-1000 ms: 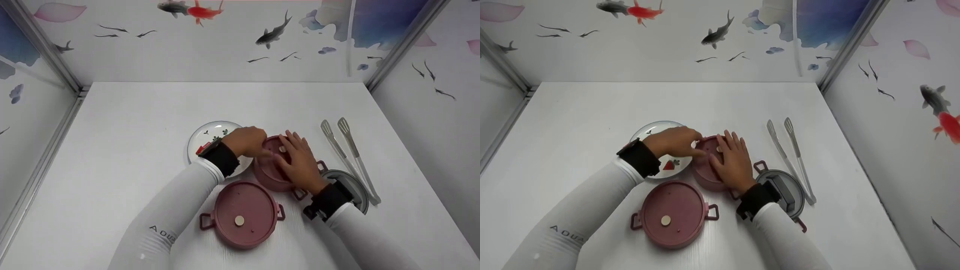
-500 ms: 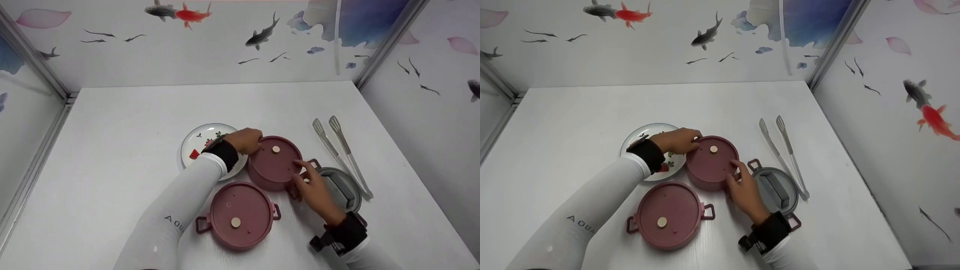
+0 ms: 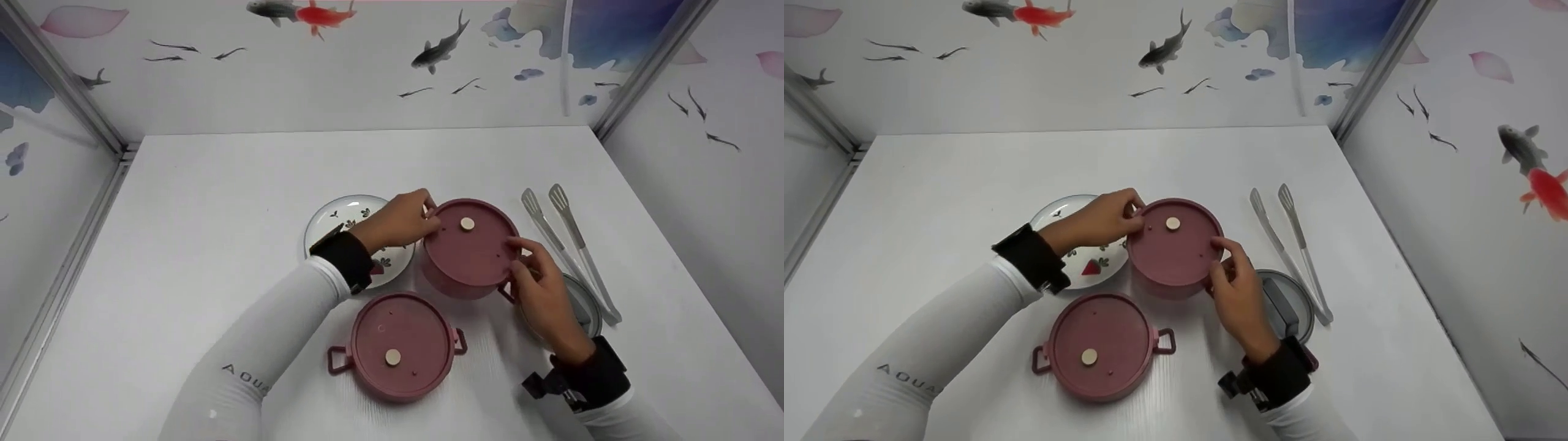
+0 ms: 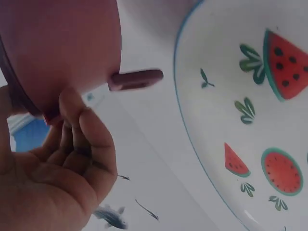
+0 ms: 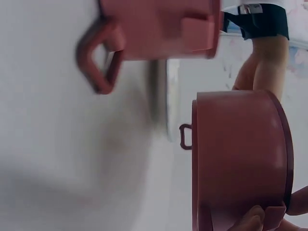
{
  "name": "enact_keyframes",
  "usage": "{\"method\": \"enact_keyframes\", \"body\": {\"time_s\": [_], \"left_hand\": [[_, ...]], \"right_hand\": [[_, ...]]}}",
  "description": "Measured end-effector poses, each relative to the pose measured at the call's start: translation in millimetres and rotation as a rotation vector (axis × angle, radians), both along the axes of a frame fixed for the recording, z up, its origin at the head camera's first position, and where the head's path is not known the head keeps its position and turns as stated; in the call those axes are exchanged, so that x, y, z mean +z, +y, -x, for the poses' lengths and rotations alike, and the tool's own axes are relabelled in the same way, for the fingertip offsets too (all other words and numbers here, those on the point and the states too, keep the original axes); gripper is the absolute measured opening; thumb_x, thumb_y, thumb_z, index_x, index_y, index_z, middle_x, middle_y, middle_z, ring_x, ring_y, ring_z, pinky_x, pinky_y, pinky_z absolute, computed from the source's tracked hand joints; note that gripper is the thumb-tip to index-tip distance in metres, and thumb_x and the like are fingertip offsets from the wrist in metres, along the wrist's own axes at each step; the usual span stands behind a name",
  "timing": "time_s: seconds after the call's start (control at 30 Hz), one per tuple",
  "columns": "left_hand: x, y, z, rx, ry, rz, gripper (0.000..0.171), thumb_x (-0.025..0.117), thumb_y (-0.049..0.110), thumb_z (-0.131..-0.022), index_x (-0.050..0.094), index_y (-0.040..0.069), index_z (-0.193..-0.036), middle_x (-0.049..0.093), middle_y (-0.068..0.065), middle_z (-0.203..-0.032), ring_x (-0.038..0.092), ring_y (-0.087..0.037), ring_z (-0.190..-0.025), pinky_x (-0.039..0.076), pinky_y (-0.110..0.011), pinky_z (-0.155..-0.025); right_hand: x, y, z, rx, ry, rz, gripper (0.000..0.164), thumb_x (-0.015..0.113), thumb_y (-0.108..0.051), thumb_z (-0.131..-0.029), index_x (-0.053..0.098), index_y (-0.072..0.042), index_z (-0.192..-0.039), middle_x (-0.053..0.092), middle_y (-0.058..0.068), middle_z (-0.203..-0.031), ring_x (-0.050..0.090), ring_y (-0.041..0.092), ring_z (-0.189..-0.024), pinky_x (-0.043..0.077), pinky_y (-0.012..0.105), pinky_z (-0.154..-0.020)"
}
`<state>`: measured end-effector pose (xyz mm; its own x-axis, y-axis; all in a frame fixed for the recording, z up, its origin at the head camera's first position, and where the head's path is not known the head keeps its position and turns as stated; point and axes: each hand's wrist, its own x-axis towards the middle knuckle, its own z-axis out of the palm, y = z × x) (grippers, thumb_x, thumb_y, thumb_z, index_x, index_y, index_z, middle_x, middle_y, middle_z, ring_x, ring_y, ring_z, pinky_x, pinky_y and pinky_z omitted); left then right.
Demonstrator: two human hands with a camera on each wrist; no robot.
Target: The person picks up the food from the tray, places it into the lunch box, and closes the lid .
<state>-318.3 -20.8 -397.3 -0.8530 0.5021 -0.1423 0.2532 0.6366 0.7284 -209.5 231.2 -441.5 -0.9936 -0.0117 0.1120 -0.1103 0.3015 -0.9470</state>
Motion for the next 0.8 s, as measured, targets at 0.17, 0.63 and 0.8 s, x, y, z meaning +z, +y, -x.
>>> {"method": "enact_keyframes", "body": {"time_s": [0.17, 0.63, 0.8], "left_hand": [[9.3, -20.8, -42.1, 0.146, -0.035, -0.222, 0.024, 0.057, 0.031, -0.097, 0.052, 0.011, -0.111, 0.054, -0.001, -0.08, 0.048, -0.01, -0.06, 0.041, -0.023, -0.055], [-12.8, -83.2, -167.2, 0.263, -0.215, -0.516, 0.035, 0.068, 0.029, -0.095, 0.041, 0.008, -0.102, 0.058, -0.003, -0.079, 0.05, -0.01, -0.062, 0.042, -0.02, -0.054], [-22.8, -89.5, -181.0, 0.262, -0.232, -0.556, 0.036, 0.067, 0.029, -0.096, 0.039, 0.007, -0.102, 0.067, -0.007, -0.091, 0.056, -0.01, -0.067, 0.046, -0.021, -0.055]], "right_hand": [[17.2, -9.8, -9.2, 0.05, 0.025, 0.089, 0.035, 0.041, -0.005, -0.106, 0.058, -0.012, -0.135, 0.047, 0.008, -0.078, 0.042, 0.01, -0.055, 0.037, 0.024, -0.05], [16.2, -49.1, -39.7, 0.332, 0.065, 0.021, 0.034, 0.046, -0.004, -0.104, 0.063, -0.016, -0.131, 0.051, 0.006, -0.079, 0.043, 0.01, -0.054, 0.041, 0.025, -0.05], [10.8, -54.9, -42.9, 0.367, 0.073, -0.035, 0.037, 0.045, -0.003, -0.104, 0.064, -0.023, -0.129, 0.05, 0.004, -0.072, 0.044, 0.009, -0.053, 0.041, 0.025, -0.05]]}}
